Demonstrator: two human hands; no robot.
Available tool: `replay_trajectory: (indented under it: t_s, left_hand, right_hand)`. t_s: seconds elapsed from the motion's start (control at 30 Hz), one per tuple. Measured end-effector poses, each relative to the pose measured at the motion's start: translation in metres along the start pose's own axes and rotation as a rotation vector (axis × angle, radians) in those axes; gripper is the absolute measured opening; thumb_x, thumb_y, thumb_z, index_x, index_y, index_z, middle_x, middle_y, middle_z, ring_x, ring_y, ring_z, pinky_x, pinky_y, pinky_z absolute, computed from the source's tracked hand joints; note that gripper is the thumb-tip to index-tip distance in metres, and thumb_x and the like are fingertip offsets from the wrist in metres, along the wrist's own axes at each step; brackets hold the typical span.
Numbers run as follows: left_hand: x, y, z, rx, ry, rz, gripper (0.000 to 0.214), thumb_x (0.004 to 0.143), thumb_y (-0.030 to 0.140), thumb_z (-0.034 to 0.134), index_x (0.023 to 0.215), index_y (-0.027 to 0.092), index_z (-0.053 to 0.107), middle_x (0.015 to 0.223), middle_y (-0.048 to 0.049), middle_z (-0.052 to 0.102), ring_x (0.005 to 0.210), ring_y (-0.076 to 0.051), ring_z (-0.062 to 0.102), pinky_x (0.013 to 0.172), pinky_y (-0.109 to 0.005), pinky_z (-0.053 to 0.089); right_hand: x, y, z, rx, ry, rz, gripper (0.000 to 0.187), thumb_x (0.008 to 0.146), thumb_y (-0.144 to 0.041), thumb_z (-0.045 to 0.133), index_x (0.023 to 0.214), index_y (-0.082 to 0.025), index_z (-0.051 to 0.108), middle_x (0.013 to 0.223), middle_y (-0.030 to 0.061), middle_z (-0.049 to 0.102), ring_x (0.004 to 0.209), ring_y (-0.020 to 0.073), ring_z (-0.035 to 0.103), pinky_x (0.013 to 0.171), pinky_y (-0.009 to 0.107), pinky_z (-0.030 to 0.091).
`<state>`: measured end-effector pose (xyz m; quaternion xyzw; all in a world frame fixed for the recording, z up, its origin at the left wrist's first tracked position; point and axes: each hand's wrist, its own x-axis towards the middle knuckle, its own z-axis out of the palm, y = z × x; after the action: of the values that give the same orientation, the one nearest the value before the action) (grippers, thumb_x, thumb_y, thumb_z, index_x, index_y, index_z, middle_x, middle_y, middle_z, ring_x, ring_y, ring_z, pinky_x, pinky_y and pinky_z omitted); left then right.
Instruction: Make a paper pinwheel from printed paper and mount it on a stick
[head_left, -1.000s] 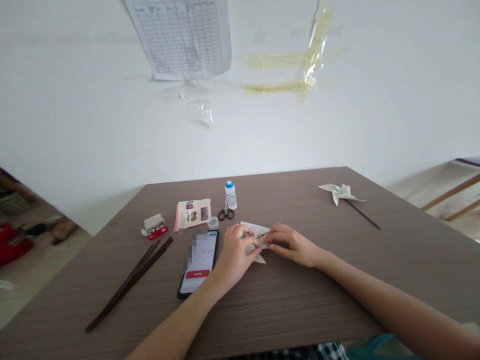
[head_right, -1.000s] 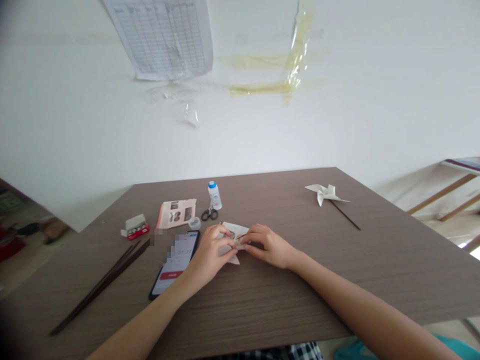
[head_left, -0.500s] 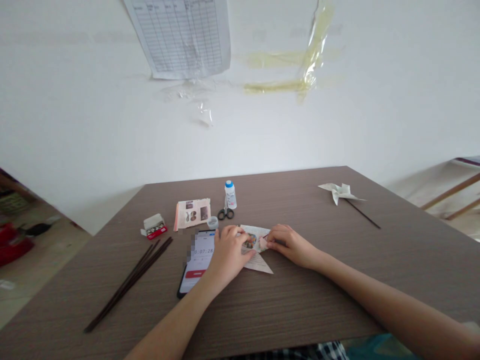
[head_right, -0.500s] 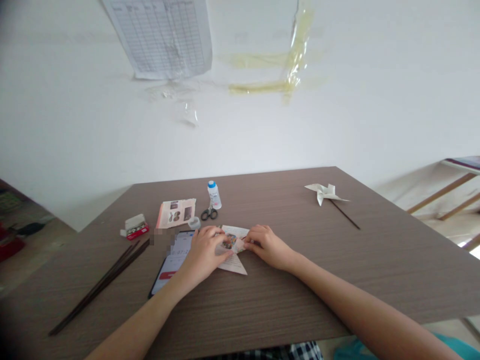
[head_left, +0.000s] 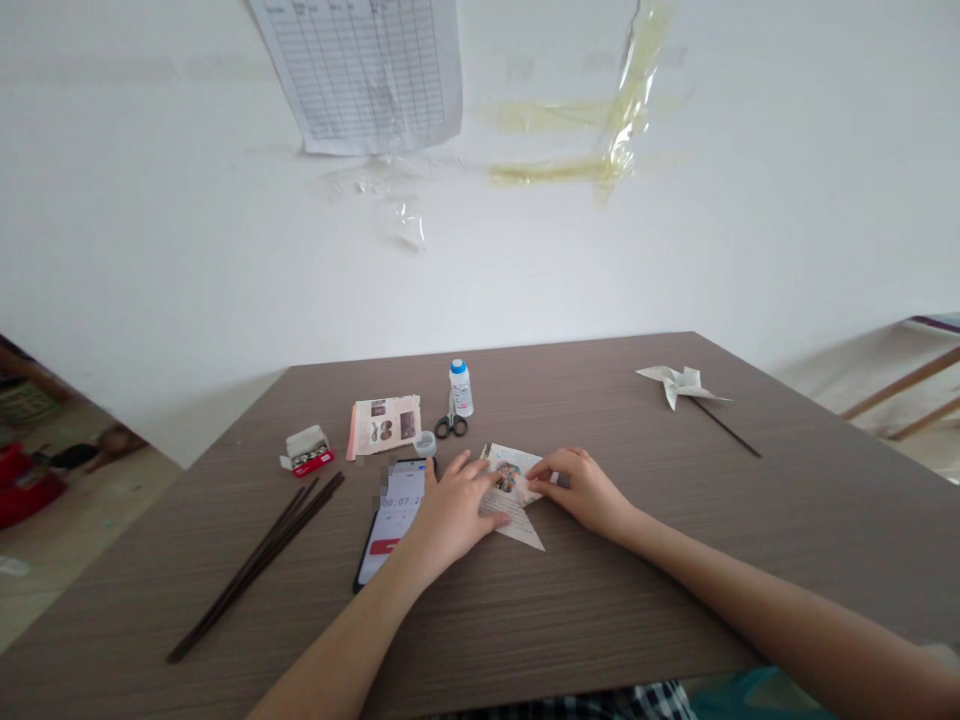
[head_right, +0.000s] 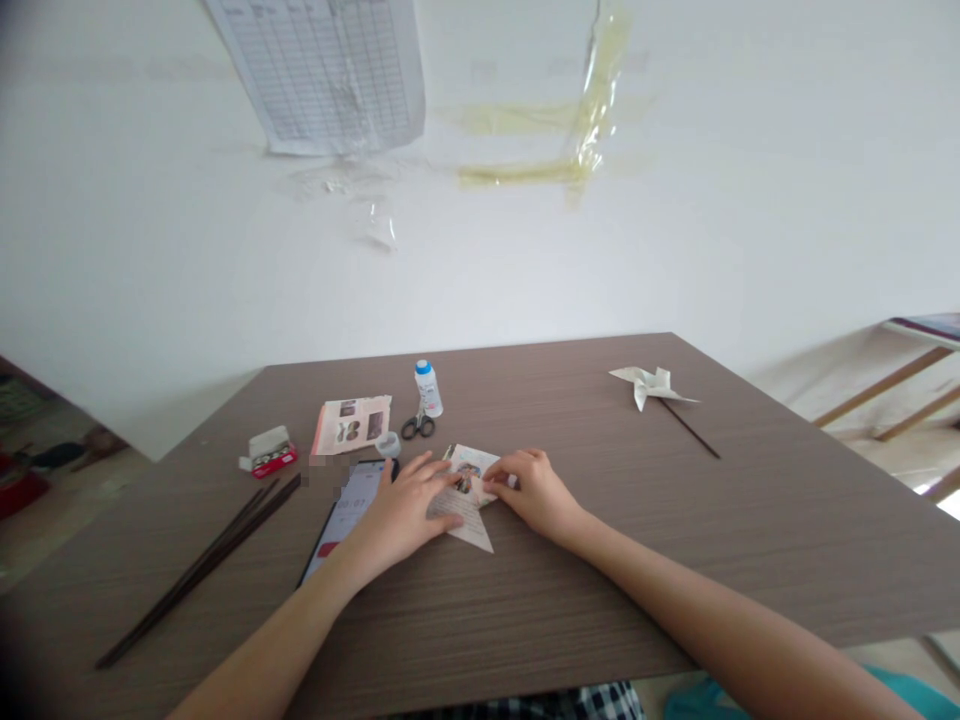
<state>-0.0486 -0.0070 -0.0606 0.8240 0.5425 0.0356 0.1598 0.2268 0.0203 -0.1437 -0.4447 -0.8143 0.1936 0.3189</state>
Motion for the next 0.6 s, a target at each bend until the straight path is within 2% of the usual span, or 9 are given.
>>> replay_trajectory:
  t_s: [0.2,0.37,0.47,0.6]
  left_hand:
    - [0.001,-0.005,0.005,-0.018,-0.007,0.029,0.064,0.111,0.031,0.089,0.175,0.033,0.083,0.192,-0.0166,0.074,0.186,-0.056,0.056,0.157,-0.089,0.029]
    - [0.003,-0.006,0.006,0.001,-0.044,0.061,0.071,0.115,0.028,0.088,0.185,0.035,0.075,0.199,-0.0161,0.066,0.193,-0.054,0.048,0.156,-0.095,0.026]
    - [0.003,-0.004,0.004,0.037,-0.095,0.077,0.07,0.121,0.03,0.084,0.189,0.037,0.07,0.204,-0.0152,0.058,0.196,-0.054,0.042,0.156,-0.097,0.022]
    - [0.002,-0.001,0.001,0.073,-0.128,0.066,0.066,0.124,0.033,0.082,0.189,0.04,0.071,0.207,-0.0136,0.056,0.198,-0.054,0.038,0.157,-0.096,0.02]
  right_hand:
    - [-0.002,0.008,0.009,-0.105,-0.01,-0.016,0.015,0.121,-0.03,0.086,0.116,-0.031,0.1,0.108,0.0099,0.098,0.107,0.0353,0.092,0.134,0.065,0.063]
    - [-0.006,0.01,0.013,-0.166,0.013,-0.078,0.022,0.122,-0.023,0.081,0.113,-0.027,0.1,0.108,0.0108,0.096,0.111,0.0342,0.091,0.137,0.069,0.059]
    - [-0.007,0.008,0.015,-0.197,0.035,-0.111,0.026,0.122,-0.019,0.078,0.115,-0.03,0.1,0.109,0.009,0.097,0.111,0.032,0.091,0.139,0.068,0.057]
    - [-0.008,0.003,0.014,-0.229,0.027,-0.102,0.03,0.121,-0.015,0.076,0.115,-0.032,0.101,0.111,0.0086,0.097,0.113,0.0316,0.09,0.14,0.068,0.055]
